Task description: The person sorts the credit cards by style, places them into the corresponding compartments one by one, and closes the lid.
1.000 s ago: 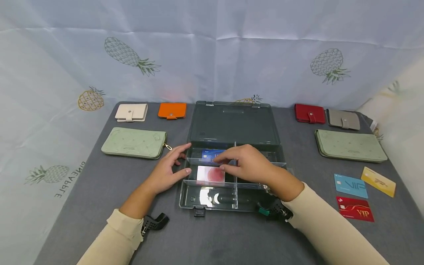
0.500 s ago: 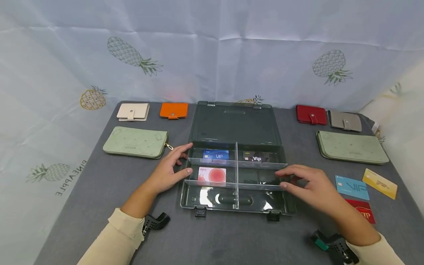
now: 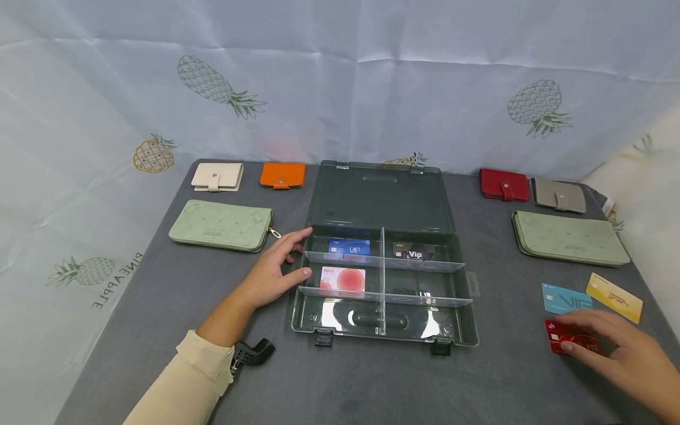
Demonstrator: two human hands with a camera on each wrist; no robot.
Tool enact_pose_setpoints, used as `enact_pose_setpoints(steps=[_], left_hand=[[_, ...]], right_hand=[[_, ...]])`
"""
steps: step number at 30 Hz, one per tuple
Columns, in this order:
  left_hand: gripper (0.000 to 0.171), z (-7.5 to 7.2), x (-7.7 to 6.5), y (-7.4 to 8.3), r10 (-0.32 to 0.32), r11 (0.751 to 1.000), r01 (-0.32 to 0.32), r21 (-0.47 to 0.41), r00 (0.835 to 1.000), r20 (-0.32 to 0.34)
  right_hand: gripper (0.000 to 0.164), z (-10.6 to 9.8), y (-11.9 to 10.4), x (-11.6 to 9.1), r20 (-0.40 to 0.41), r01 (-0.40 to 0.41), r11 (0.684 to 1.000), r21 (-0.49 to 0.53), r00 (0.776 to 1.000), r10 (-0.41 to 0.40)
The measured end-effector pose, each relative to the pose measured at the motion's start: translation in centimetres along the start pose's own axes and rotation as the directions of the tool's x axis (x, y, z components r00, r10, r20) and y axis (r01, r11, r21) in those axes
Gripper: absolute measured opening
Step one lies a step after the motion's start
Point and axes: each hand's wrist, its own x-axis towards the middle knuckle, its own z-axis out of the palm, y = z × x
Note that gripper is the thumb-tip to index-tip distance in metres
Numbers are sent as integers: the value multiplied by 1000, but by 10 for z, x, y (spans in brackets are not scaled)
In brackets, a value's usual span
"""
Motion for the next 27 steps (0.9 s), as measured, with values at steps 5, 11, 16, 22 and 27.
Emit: enact_pose_setpoints(steps=[5,11,16,22,27], left_hand=[[77,-1,-1,0,-4,1000,4,-5,1000,-1],[77,-1,-1,-2,-4,1000,4,-4,1000,-2],[76,-1,-1,-1,-9,1000,9,-2,1000,1],[76,0,0,-1,-9,1000,9,2,1000,4],[77,-1,1,1,-16,1000,16,0,1000,6]], right_hand=[[61,-2,24,-8,57,47,990,-130,998,-40],[67,0,27,-7,90,56,985,-161,995,-42],[67,-2,22,-2,120,34,989,-147,993,-17],[63,-4,21,4,184,0,995,-102,983,18],[60,-11,22,18,336,-141,990,-23,931,141]])
